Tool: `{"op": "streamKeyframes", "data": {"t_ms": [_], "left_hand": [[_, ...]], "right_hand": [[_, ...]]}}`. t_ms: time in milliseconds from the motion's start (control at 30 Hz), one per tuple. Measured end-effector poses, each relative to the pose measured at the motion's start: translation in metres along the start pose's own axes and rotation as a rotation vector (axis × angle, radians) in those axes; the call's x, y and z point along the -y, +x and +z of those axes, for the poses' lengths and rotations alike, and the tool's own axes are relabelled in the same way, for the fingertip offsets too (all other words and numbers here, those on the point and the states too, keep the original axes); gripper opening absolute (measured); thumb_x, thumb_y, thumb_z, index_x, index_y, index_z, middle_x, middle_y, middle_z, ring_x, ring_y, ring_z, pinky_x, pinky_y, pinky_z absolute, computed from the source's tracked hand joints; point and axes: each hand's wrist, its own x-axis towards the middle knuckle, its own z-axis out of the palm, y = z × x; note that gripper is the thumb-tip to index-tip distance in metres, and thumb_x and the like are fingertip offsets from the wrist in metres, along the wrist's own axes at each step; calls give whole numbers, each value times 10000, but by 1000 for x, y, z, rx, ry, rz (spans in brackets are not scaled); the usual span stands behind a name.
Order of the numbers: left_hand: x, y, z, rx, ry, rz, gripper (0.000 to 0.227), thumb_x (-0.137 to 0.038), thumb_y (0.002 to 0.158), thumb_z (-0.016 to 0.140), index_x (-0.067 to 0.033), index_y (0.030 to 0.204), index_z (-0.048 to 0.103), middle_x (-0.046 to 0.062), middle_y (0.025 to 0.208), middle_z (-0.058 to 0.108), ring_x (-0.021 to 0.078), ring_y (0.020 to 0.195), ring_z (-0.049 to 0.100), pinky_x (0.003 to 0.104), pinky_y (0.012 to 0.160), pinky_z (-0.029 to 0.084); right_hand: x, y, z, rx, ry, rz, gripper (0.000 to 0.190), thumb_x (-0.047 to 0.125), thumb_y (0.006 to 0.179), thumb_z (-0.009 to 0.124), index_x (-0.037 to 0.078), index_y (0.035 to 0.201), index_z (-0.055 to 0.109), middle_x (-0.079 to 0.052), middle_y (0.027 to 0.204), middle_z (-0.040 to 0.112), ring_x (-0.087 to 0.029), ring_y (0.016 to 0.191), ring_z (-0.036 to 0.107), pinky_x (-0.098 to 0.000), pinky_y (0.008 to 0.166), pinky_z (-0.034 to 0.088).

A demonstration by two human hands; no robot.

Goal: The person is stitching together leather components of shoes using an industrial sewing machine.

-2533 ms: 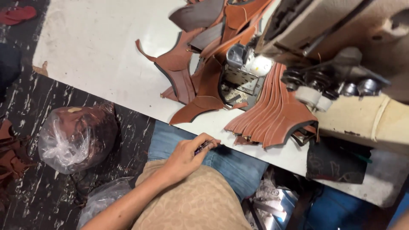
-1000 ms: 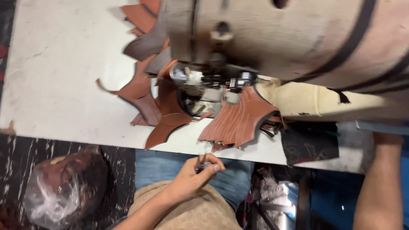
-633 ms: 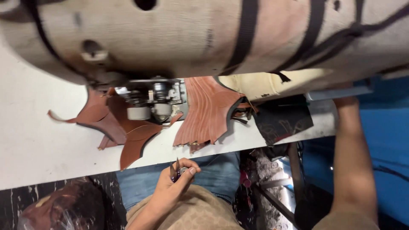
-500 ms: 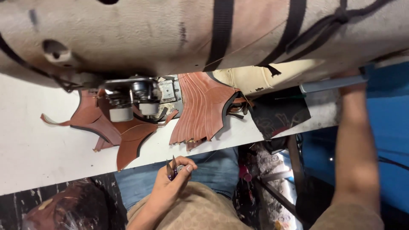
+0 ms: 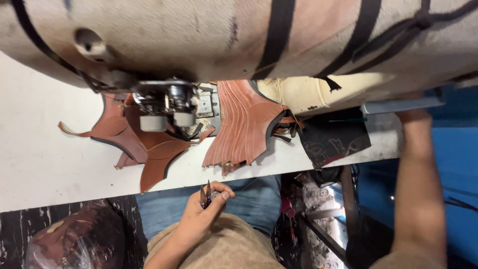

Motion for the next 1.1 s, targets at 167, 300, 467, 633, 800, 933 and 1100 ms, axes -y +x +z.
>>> {"op": "streamKeyframes", "data": {"t_ms": [167, 300, 467, 633, 800, 933, 1100], "left_hand": [[-6, 0, -1, -18, 32, 27, 172, -172, 1013, 615, -18, 1016, 690, -86, 647, 454, 14, 552, 339, 227, 484, 274], [-3, 3, 1, -41, 10, -27, 174, -176, 1006, 616, -20, 1018, 691, -74, 618, 467, 25, 527, 348, 240, 468, 276], [-8, 3, 1, -39, -56, -28, 174, -183, 1001, 617, -23, 1015, 684, -73, 595, 442, 28, 502, 322, 238, 451, 253], [-6, 0, 3, -69, 40, -45, 178, -186, 999, 626, -24, 1019, 697, -74, 605, 475, 25, 523, 365, 233, 464, 286], [3, 2, -2, -51, -48, -48, 164, -186, 980, 620, -39, 1014, 684, -67, 606, 464, 33, 503, 345, 229, 447, 261], [-4, 2, 1, -43, 64, 26, 167, -185, 1015, 626, -33, 1017, 694, -79, 655, 485, 10, 581, 400, 216, 511, 322], [-4, 1, 0, -76, -48, -47, 157, -183, 999, 609, -46, 1001, 685, -78, 585, 428, 24, 501, 323, 237, 449, 240]], "right_hand": [[-8, 1, 14, -51, -76, -73, 568, 251, 1164, 533, 39, 1665, 370, -250, 1677, 367, -391, 1551, 322, -504, 1302, 233], [3, -5, 5, -81, -148, -124, 590, 258, 1169, 541, 35, 1684, 361, -259, 1686, 360, -404, 1560, 316, -511, 1311, 225], [42, 2, -34, -54, 87, 17, 543, 257, 1197, 484, 85, 1691, 339, -221, 1714, 355, -373, 1597, 303, -500, 1343, 197], [19, -13, -17, -34, 250, 37, 539, 286, 1191, 467, 91, 1672, 321, -186, 1693, 375, -329, 1582, 330, -474, 1344, 224], [-5, -9, 2, -73, -10, -44, 540, 278, 1218, 471, 61, 1687, 313, -211, 1689, 387, -339, 1603, 322, -484, 1354, 220], [-74, -21, 60, -57, -113, 2, 491, 269, 1256, 475, 71, 1681, 328, -205, 1672, 400, -336, 1622, 331, -484, 1368, 227], [-48, -21, 42, -58, -102, -17, 493, 215, 1220, 469, 66, 1669, 332, -237, 1674, 365, -372, 1613, 317, -486, 1357, 234]]}}
